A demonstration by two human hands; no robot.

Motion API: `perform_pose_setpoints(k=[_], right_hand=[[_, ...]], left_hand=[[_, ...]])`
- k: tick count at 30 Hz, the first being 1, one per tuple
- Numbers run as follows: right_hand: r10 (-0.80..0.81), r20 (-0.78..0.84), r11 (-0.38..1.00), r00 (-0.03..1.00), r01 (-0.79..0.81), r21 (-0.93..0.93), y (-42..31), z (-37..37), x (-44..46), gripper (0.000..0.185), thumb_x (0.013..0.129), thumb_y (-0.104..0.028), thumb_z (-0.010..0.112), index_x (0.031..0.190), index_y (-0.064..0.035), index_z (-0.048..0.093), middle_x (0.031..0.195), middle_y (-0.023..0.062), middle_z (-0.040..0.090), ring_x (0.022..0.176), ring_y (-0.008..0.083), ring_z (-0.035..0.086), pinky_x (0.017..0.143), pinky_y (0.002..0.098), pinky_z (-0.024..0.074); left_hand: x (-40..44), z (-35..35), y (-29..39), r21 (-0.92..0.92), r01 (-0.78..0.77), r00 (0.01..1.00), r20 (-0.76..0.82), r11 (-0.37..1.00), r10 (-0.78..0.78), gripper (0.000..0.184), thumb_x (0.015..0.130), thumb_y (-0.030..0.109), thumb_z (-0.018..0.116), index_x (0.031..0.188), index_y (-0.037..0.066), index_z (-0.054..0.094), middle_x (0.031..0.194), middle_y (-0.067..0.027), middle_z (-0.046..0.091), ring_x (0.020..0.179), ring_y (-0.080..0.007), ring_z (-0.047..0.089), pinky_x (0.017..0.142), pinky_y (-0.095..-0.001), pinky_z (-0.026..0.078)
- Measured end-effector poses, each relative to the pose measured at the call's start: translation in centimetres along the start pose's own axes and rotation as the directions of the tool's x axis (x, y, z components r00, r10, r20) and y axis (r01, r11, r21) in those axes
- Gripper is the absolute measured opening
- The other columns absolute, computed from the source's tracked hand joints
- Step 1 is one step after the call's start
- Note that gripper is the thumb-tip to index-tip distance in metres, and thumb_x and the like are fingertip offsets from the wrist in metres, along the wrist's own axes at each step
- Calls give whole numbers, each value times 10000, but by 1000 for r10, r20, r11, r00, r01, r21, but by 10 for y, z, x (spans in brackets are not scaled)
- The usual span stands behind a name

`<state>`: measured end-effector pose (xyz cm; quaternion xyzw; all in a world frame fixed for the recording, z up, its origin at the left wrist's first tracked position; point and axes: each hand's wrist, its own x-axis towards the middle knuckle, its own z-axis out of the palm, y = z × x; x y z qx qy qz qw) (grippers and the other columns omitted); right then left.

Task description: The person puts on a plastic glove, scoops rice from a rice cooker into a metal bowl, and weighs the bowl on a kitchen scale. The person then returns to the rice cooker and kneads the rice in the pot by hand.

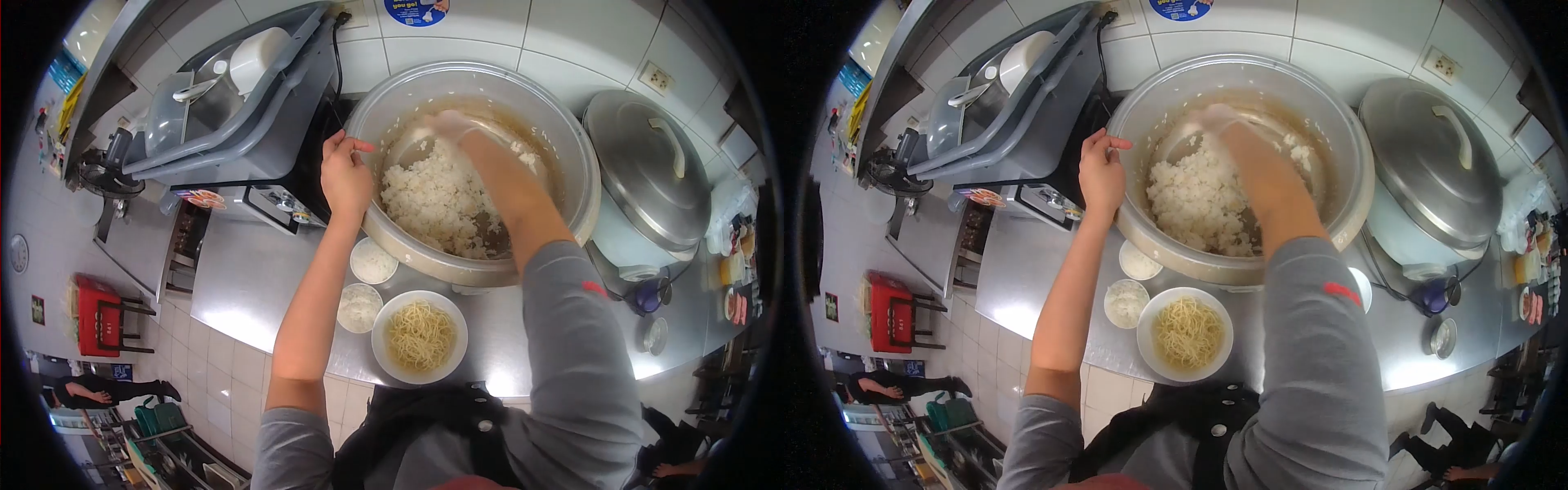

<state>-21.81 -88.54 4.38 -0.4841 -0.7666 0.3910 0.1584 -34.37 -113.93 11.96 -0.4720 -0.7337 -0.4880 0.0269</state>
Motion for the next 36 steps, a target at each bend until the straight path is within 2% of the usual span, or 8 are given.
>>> perform_pose_setpoints(k=[1, 3, 7, 13, 15, 18, 28, 36], right_hand=[[-167, 81, 977, 983, 176, -123, -6, 25, 15, 372, 866, -348, 604, 1046, -36, 696, 954, 114, 694, 860, 241, 655, 778, 377, 507], [-575, 585, -84, 572, 670, -738, -16, 76, 34, 360, 841, -342, 598, 1004, -37, 698, 941, 132, 698, 822, 294, 658, 803, 390, 499], [-399, 674, 609, 621, 729, -311, -64, 69, -75, 338, 774, -340, 642, 934, -56, 729, 913, 149, 705, 842, 316, 663, 746, 444, 501], [-217, 791, 294, 573, 811, -507, -61, 51, -178, 282, 759, -240, 675, 972, -58, 710, 846, 174, 693, 747, 319, 670, 712, 439, 511], [-63, 590, 855, 805, 349, -384, -45, 46, -198, 290, 780, -198, 693, 1009, -21, 708, 955, 161, 705, 918, 322, 664, 830, 415, 505], [-412, 664, 555, 625, 749, -361, -20, -5, -178, 286, 751, -110, 639, 1027, -50, 683, 905, 162, 697, 856, 305, 668, 781, 408, 518], [-434, 101, 847, 895, 443, -293, -51, -73, -172, 525, 937, -442, 494, 925, 69, 616, 910, 239, 632, 916, 349, 611, 874, 397, 451], [-276, 296, 736, 914, 400, -546, -46, -43, -148, 367, 965, -337, 418, 1168, -92, 602, 1205, 180, 597, 1113, 278, 576, 954, 390, 443]], left_hand=[[0, 0, 0, 0, 2, 1000, 4, 1000, -2, 215, 809, -31, 532, 850, 111, 688, 1283, -134, 563, 981, -330, 635, 804, -398, 496], [0, 2, -4, 10, -20, 1000, -11, 1000, 20, 219, 806, -33, 528, 847, 111, 687, 1282, -135, 563, 986, -331, 633, 803, -399, 496], [-2, -1, 1, 23, 28, 1000, 3, 999, -28, 226, 799, -32, 524, 843, 116, 690, 1281, -134, 565, 1004, -334, 628, 808, -404, 499], [-2, 0, -2, 39, 32, 999, 0, 999, -32, 207, 807, -13, 535, 829, 125, 687, 1294, -114, 563, 1015, -337, 625, 814, -415, 505], [-2, -1, -2, 42, 26, 1000, 1, 999, -26, 204, 810, -12, 536, 827, 125, 686, 1297, -112, 561, 1016, -336, 625, 813, -415, 506], [-3, -1, -1, 49, 29, 1000, 7, 998, -29, 201, 812, -10, 537, 828, 125, 685, 1301, -109, 561, 1020, -333, 625, 813, -413, 507], [-3, 0, -3, 61, -11, 1000, -9, 998, 12, 206, 826, 3, 535, 853, 130, 695, 1299, -94, 563, 1017, -312, 634, 813, -400, 503], [-2, 1, -5, 66, -1, 1000, -3, 998, 1, 194, 838, 12, 537, 858, 123, 696, 1298, -91, 565, 1033, -313, 630, 829, -394, 500]])
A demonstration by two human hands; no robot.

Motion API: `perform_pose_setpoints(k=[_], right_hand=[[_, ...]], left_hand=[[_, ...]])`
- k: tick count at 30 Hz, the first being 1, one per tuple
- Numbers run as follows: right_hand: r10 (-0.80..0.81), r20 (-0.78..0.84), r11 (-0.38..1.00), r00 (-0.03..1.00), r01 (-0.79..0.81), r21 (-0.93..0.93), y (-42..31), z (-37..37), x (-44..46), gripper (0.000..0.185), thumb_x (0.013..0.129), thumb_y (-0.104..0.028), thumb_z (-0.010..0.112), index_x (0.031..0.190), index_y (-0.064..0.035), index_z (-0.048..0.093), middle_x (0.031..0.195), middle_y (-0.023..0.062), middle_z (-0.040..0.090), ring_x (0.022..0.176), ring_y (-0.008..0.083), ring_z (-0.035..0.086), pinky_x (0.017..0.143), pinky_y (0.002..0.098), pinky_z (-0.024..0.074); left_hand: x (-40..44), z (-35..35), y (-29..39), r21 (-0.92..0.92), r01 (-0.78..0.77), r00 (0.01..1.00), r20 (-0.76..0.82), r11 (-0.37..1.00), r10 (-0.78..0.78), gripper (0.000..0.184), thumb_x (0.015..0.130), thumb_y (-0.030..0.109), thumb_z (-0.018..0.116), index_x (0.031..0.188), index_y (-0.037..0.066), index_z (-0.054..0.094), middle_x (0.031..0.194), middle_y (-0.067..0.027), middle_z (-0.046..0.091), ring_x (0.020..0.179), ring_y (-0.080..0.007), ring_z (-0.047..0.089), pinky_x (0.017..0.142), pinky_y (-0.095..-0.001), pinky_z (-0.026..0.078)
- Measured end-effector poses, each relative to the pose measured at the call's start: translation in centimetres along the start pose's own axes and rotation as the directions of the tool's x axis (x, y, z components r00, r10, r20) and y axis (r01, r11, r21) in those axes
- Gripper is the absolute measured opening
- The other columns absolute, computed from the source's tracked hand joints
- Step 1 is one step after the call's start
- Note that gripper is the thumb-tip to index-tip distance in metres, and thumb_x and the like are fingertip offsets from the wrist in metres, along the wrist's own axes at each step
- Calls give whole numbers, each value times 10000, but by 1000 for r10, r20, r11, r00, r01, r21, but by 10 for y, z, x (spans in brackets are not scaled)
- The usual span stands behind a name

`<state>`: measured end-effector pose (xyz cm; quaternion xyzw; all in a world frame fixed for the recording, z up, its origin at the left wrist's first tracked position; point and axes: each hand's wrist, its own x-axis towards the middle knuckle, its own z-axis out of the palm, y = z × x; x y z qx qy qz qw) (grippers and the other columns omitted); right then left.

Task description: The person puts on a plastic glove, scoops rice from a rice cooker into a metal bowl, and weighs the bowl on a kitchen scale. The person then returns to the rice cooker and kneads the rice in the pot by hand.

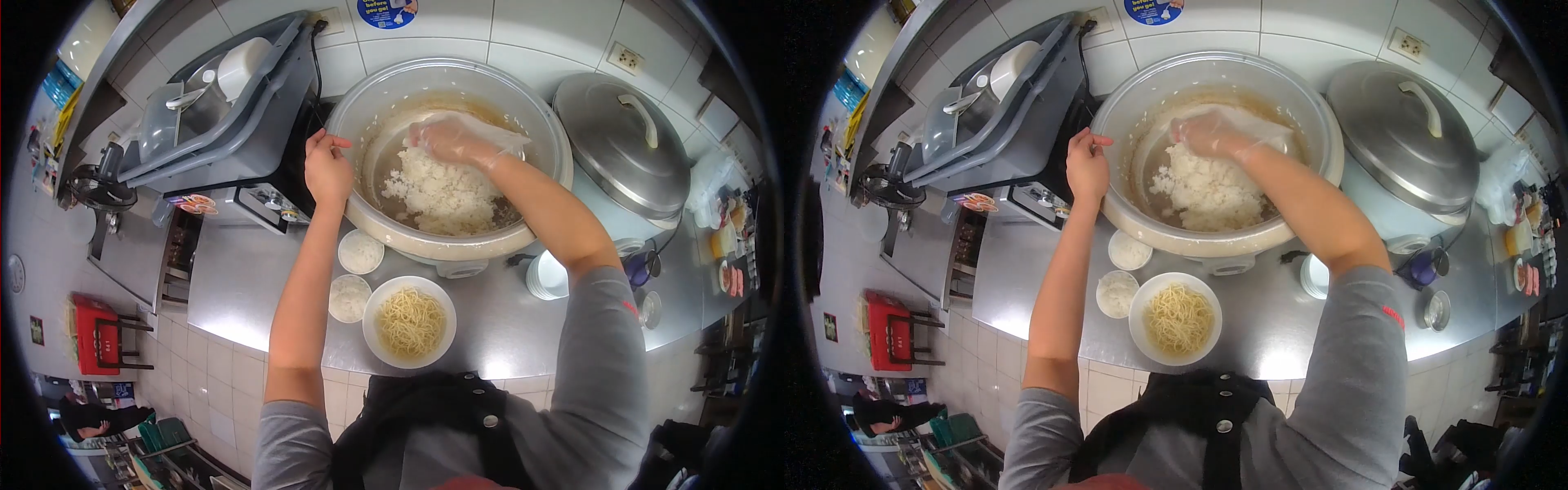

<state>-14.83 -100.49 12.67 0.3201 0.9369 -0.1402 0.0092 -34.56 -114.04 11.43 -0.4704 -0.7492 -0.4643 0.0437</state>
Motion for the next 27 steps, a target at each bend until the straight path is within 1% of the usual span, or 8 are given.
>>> perform_pose_setpoints(k=[2, 5, 11, 15, 17, 21, 24, 27], right_hand=[[35, -82, 970, 996, -15, 242, 5, 23, 9, 321, 920, -303, 489, 1111, -80, 620, 1256, 201, 570, 1158, 270, 558, 973, 390, 442], [-223, -10, 964, 975, 219, -149, -9, 50, 14, 360, 843, -85, 566, 1194, -140, 627, 1267, 162, 584, 1199, 255, 545, 1007, 393, 430], [43, 60, 998, 997, -45, 38, 4, 86, 40, 322, 935, -284, 489, 1074, -35, 638, 1137, 216, 610, 1008, 352, 607, 916, 448, 465], [-71, 126, 997, 990, 69, 16, 10, 32, 21, 369, 940, -303, 469, 978, 21, 643, 1072, 231, 622, 946, 364, 610, 887, 445, 470], [-98, -260, 993, 961, 110, 34, 31, 29, 30, 337, 956, -260, 468, 1028, 33, 620, 1000, 218, 629, 873, 349, 606, 836, 390, 492], [13, -193, 998, 981, -1, 62, 56, 7, 46, 401, 997, -305, 421, 1225, -4, 557, 1189, 188, 616, 1015, 260, 611, 911, 370, 456], [-7, -579, 749, 815, 388, 537, 87, 40, 69, 268, 980, -202, 467, 1161, -47, 589, 1080, 147, 653, 957, 219, 614, 837, 359, 487], [-101, -359, 990, 928, 129, 55, 24, -12, 4, 270, 947, -192, 525, 1170, -66, 610, 1094, 145, 658, 969, 219, 618, 860, 356, 488]], left_hand=[[0, 0, 1, -14, -25, 1000, -14, 1000, 25, 192, 840, 15, 538, 857, 122, 697, 1297, -92, 566, 1041, -312, 627, 836, -392, 499], [0, -1, 4, -22, 43, 999, 21, 999, -42, 193, 844, 17, 537, 858, 122, 698, 1294, -99, 567, 1059, -312, 620, 843, -389, 495], [0, -1, 1, -10, -7, 1000, -9, 1000, 7, 186, 849, 20, 540, 857, 121, 697, 1293, -100, 566, 1057, -307, 619, 838, -388, 495], [0, 0, 1, -16, 18, 1000, 2, 1000, -18, 181, 849, 26, 541, 851, 122, 695, 1293, -97, 566, 1043, -304, 626, 837, -391, 497], [1, 0, -1, -8, 0, 1000, -9, 1000, -1, 180, 849, 27, 542, 849, 122, 694, 1294, -95, 566, 1040, -303, 627, 835, -393, 498], [0, 0, 1, -8, 10, 1000, 2, 1000, -10, 175, 849, 30, 544, 845, 122, 693, 1297, -92, 566, 1031, -303, 632, 823, -398, 504], [1, 2, -3, 9, 2, 1000, -5, 1000, -2, 174, 846, 34, 546, 844, 125, 694, 1297, -90, 566, 1023, -305, 635, 818, -401, 506], [0, -1, 0, 9, 2, 1000, -6, 1000, -2, 175, 842, 36, 546, 844, 126, 695, 1298, -90, 566, 1013, -310, 638, 818, -401, 506]])
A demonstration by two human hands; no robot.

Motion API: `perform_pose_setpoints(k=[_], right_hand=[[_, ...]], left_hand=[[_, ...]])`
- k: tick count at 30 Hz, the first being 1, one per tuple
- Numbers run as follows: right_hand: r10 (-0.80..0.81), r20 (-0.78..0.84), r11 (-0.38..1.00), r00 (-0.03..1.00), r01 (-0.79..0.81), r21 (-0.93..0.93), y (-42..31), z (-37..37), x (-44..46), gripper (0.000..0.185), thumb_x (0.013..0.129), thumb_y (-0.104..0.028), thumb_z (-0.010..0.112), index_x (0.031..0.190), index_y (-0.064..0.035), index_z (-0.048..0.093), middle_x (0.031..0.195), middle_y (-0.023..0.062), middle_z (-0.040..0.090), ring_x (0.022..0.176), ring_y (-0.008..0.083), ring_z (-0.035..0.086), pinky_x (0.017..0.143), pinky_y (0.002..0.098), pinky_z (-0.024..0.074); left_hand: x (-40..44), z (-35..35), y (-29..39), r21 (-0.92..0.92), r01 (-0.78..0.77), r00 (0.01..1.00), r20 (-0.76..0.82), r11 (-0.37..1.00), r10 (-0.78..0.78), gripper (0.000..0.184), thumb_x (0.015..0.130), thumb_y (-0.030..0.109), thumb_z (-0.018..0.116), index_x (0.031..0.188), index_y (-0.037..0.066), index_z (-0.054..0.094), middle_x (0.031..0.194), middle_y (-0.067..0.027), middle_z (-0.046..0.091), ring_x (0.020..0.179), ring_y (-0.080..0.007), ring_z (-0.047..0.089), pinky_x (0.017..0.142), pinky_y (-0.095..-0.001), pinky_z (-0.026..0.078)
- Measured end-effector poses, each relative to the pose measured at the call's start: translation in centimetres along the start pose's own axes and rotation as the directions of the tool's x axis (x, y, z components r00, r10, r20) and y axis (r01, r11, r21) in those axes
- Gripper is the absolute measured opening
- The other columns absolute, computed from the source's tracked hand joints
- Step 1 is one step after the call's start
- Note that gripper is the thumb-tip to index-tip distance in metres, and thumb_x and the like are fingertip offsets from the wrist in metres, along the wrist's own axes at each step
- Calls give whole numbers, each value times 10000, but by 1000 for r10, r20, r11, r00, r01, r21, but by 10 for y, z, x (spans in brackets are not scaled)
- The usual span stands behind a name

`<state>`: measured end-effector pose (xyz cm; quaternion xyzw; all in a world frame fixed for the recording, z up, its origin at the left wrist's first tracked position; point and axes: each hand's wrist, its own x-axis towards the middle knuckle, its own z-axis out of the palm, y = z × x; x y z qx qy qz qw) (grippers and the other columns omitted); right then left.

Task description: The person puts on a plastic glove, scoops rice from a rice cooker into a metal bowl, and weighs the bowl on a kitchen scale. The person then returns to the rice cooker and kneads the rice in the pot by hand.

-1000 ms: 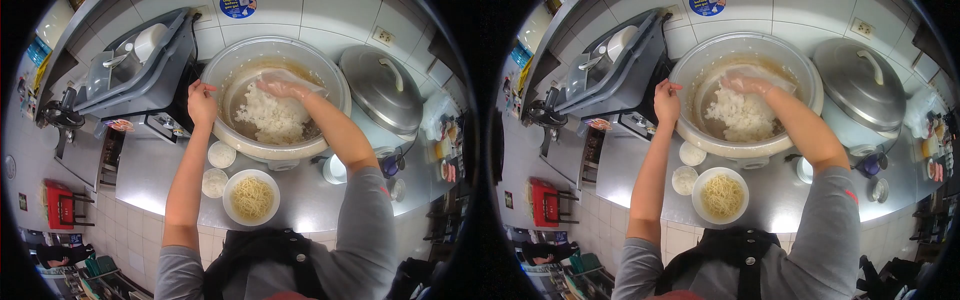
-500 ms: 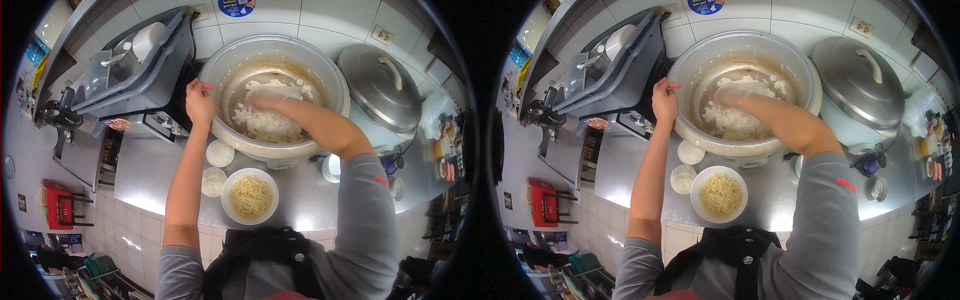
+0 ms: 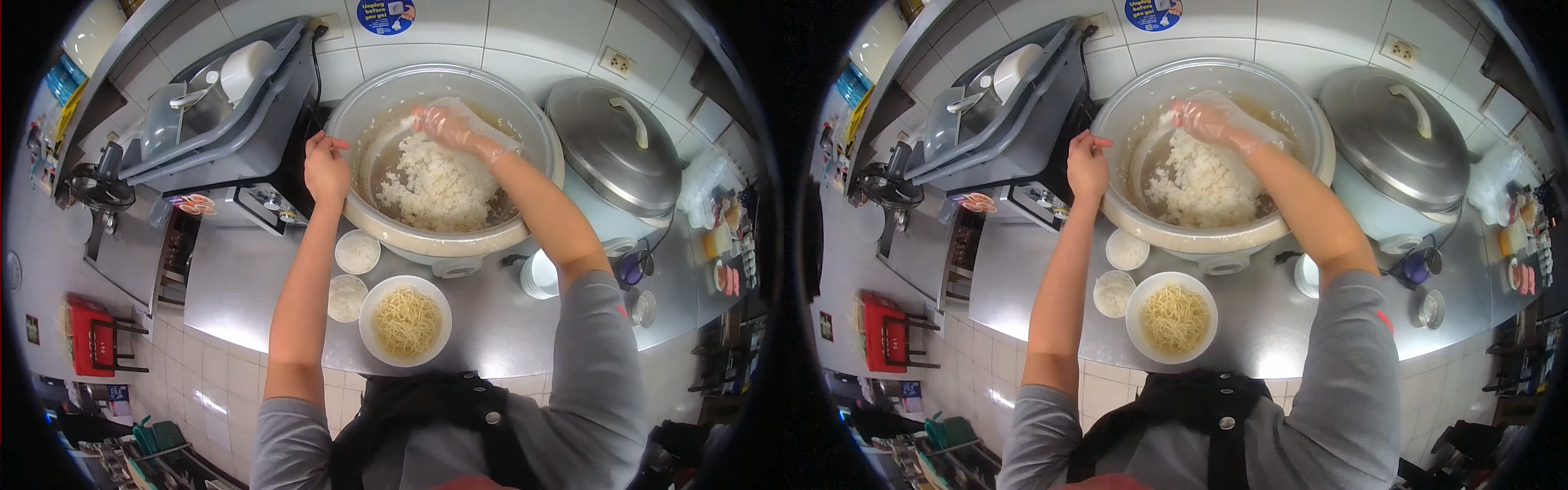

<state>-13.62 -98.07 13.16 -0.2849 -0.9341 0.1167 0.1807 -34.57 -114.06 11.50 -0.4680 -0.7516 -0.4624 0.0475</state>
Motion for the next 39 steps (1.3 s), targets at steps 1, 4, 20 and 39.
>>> perform_pose_setpoints(k=[1, 4, 20, 39], right_hand=[[-1, -4, 1000, 1000, 1, -3, 2, 1, -3, 270, 947, -192, 525, 1170, -66, 610, 1094, 145, 658, 969, 219, 618, 860, 356, 488], [-149, 19, 886, 989, 125, 447, 8, -5, -10, 310, 932, -220, 547, 1199, -83, 623, 1131, 162, 656, 1019, 248, 621, 918, 387, 471], [-61, 418, 921, 906, 212, -326, 78, 71, -53, 626, 711, -200, 738, 1296, -101, 537, 1179, 251, 576, 1083, 401, 576, 944, 424, 474], [63, -301, 946, 951, 39, 322, 58, -8, -46, 481, 1007, -401, 440, 885, 51, 552, 855, 174, 554, 762, 315, 472, 768, 392, 428]], left_hand=[[0, 0, 1, -16, 40, 999, 22, 999, -40, 176, 839, 35, 545, 845, 126, 696, 1299, -91, 565, 1009, -313, 638, 820, -401, 505], [1, 3, -5, -19, -21, 1000, -17, 1000, 20, 181, 836, 30, 541, 845, 124, 695, 1297, -90, 566, 1003, -316, 639, 820, -403, 504], [0, 5, -3, -30, -58, 998, -40, 998, 57, 208, 839, 2, 526, 848, 121, 697, 1298, -125, 557, 1061, -325, 617, 842, -400, 492], [-1, 4, -3, -2, -40, 999, -11, 999, 40, 202, 848, 8, 530, 860, 119, 698, 1303, -116, 550, 1080, -316, 608, 858, -393, 487]])
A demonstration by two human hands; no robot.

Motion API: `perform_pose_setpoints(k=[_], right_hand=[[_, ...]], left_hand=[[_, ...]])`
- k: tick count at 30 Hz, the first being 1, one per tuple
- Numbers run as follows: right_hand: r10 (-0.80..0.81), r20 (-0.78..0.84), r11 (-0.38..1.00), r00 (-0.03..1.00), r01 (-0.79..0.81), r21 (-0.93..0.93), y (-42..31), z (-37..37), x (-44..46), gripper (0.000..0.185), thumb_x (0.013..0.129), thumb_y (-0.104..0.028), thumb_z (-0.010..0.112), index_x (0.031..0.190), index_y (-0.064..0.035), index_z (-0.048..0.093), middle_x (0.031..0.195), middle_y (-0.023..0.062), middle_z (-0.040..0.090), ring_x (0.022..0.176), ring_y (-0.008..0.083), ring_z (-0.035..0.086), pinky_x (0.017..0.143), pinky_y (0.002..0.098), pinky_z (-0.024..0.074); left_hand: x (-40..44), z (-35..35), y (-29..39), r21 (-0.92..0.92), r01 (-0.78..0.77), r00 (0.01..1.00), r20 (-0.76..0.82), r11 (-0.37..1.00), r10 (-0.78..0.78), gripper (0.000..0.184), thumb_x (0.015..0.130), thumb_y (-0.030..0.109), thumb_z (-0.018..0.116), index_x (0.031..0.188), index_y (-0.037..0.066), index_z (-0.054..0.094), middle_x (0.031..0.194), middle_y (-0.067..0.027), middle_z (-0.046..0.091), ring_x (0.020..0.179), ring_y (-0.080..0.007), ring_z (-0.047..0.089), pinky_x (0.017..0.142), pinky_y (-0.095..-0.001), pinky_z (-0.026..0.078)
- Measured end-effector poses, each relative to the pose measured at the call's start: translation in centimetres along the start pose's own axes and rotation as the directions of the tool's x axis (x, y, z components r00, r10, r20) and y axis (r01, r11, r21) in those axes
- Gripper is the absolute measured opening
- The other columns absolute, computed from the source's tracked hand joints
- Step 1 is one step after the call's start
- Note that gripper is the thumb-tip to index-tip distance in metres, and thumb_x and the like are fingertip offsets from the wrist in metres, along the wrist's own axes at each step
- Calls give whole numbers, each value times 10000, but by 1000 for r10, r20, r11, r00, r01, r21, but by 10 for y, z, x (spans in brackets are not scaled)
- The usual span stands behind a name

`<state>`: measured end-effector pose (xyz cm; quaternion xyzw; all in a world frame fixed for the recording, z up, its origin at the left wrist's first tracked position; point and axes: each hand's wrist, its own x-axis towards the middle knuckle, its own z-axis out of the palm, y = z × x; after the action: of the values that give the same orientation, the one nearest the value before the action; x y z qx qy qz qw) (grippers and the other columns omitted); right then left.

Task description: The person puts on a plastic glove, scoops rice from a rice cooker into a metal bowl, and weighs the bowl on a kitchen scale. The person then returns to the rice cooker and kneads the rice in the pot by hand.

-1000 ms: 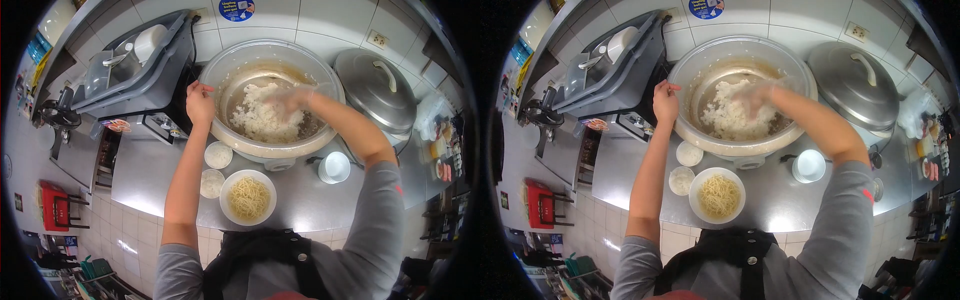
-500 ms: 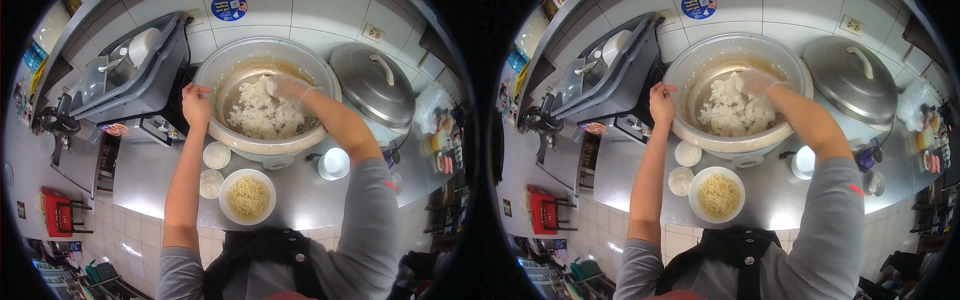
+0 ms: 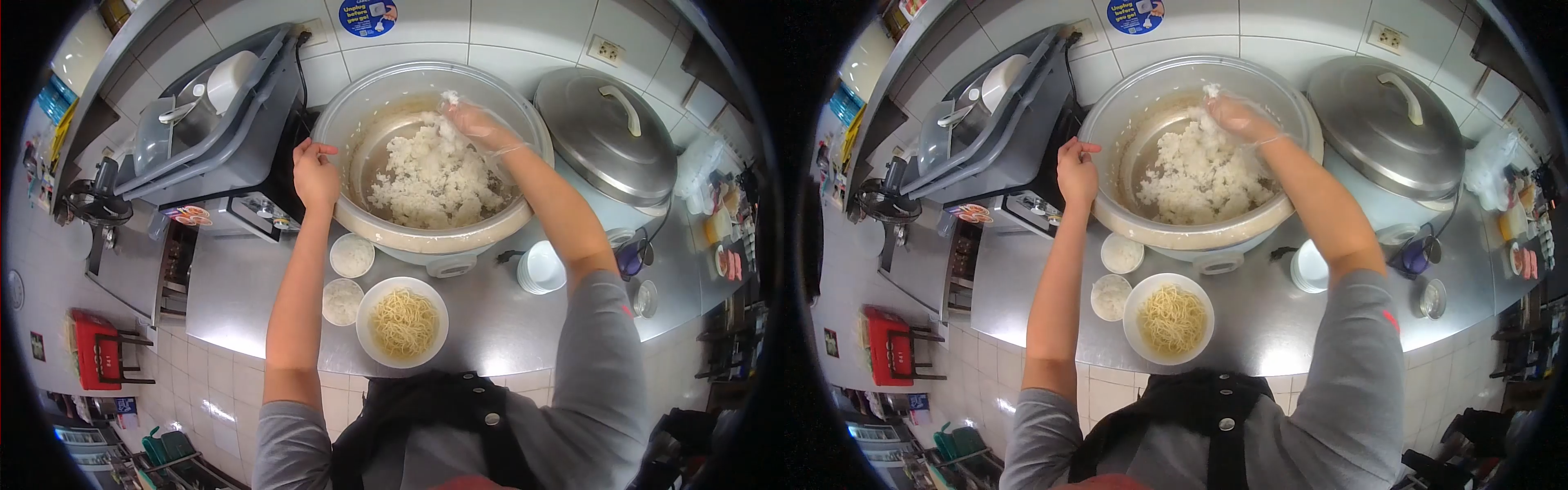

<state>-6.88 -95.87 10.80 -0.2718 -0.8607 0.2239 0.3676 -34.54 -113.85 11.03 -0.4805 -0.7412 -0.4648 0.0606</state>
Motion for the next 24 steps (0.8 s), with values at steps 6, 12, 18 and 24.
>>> perform_pose_setpoints(k=[6, 12, 18, 24], right_hand=[[371, 623, 928, 689, -263, -263, -30, 1, 29, 355, 937, -374, 564, 1034, -39, 636, 1127, 196, 608, 935, 283, 582, 830, 407, 468], [585, 614, 804, 530, -275, -528, 49, 2, 64, 513, 906, -485, 568, 1222, -83, 617, 1204, 158, 609, 1163, 267, 551, 1011, 392, 425], [519, 661, 846, 542, -215, -487, -34, 21, 33, 824, 827, -719, 495, 1398, -125, 481, 1493, 146, 381, 1383, 304, 361, 1151, 451, 227], [555, 791, 819, 257, -2, -574, -119, 35, 11, 875, 805, -656, 598, 1439, -83, 409, 1505, 137, 366, 1386, 312, 341, 1147, 401, 255]], left_hand=[[1, -4, 6, -10, 57, 998, 17, 998, -57, 204, 842, 3, 532, 859, 120, 698, 1299, -115, 553, 1046, -318, 620, 844, -394, 491], [-1, -4, 8, -22, 51, 999, 3, 998, -51, 212, 826, -6, 526, 848, 117, 697, 1295, -116, 558, 1015, -320, 631, 824, -401, 496], [-1, -2, 5, -27, 50, 999, -5, 998, -50, 212, 824, -5, 521, 840, 115, 696, 1294, -122, 563, 1021, -321, 632, 819, -399, 500], [-1, -3, 7, 7, 40, 999, -13, 999, -40, 210, 822, 1, 522, 841, 118, 695, 1293, -116, 564, 1029, -319, 629, 819, -402, 502]])
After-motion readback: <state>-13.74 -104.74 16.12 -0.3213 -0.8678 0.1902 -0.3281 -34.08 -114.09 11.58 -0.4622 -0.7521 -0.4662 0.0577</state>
